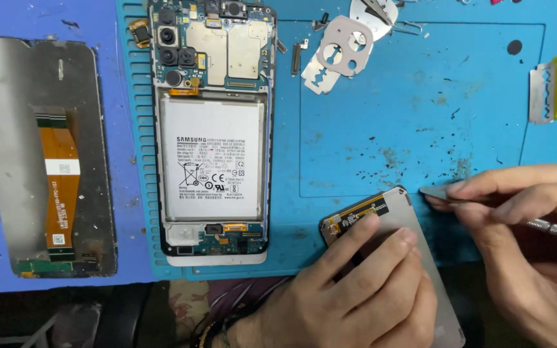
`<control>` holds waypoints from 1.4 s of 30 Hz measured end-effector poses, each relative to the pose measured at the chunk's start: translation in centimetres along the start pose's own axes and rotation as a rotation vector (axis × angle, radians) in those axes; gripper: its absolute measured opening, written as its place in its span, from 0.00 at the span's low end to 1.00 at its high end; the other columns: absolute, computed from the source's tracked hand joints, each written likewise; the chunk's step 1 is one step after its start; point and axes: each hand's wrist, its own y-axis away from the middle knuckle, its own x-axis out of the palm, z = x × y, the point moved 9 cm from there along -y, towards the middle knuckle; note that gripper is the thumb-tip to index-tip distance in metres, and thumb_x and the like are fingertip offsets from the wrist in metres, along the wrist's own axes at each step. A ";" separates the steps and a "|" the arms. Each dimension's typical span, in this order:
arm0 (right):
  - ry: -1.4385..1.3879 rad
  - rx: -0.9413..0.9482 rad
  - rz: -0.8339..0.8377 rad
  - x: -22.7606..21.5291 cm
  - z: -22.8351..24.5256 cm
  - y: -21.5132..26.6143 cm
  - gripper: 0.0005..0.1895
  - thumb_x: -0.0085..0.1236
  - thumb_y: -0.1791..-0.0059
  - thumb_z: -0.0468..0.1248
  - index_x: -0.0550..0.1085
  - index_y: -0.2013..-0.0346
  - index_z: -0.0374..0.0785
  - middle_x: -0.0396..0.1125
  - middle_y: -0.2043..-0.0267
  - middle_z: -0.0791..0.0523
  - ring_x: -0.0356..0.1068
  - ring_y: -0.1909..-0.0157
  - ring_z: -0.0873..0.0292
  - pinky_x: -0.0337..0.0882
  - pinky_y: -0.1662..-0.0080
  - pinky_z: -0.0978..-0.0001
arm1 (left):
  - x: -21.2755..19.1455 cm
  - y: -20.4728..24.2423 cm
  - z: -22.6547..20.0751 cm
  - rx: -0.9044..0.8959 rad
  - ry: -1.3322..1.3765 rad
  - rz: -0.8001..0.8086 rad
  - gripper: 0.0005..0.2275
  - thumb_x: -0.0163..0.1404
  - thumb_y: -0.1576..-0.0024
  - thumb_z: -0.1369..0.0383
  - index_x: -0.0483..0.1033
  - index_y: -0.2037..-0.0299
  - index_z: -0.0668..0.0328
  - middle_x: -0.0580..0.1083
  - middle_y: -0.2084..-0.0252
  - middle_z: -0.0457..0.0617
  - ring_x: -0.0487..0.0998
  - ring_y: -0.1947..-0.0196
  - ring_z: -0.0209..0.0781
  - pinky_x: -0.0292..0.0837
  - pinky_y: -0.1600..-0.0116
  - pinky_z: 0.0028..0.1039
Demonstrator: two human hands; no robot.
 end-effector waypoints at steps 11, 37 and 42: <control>-0.036 -0.116 -0.068 0.9 0.5 1.1 0.10 0.55 0.43 0.14 0.64 0.61 0.25 0.66 0.56 0.46 0.80 0.41 0.43 0.86 0.38 0.58 | 0.3 0.5 0.4 0.000 0.061 -0.003 0.02 0.59 0.31 0.72 0.78 0.55 0.53 0.79 0.44 0.48 0.81 0.38 0.43 0.78 0.28 0.35; 0.015 -0.232 0.172 1.4 0.4 -0.2 0.06 0.59 0.57 0.19 0.74 0.68 0.28 0.73 0.48 0.43 0.78 0.39 0.46 0.84 0.42 0.64 | -0.1 1.0 0.4 -0.019 0.148 -0.034 0.01 0.56 0.31 0.72 0.79 0.53 0.58 0.79 0.44 0.53 0.82 0.38 0.49 0.76 0.26 0.41; -0.003 -0.277 0.024 1.2 1.2 0.9 0.14 0.58 0.49 0.16 0.61 0.63 0.28 0.69 0.52 0.45 0.80 0.39 0.43 0.85 0.42 0.63 | -0.6 1.0 0.3 -0.047 0.151 -0.078 0.02 0.58 0.32 0.74 0.79 0.57 0.62 0.80 0.46 0.54 0.83 0.40 0.50 0.77 0.27 0.42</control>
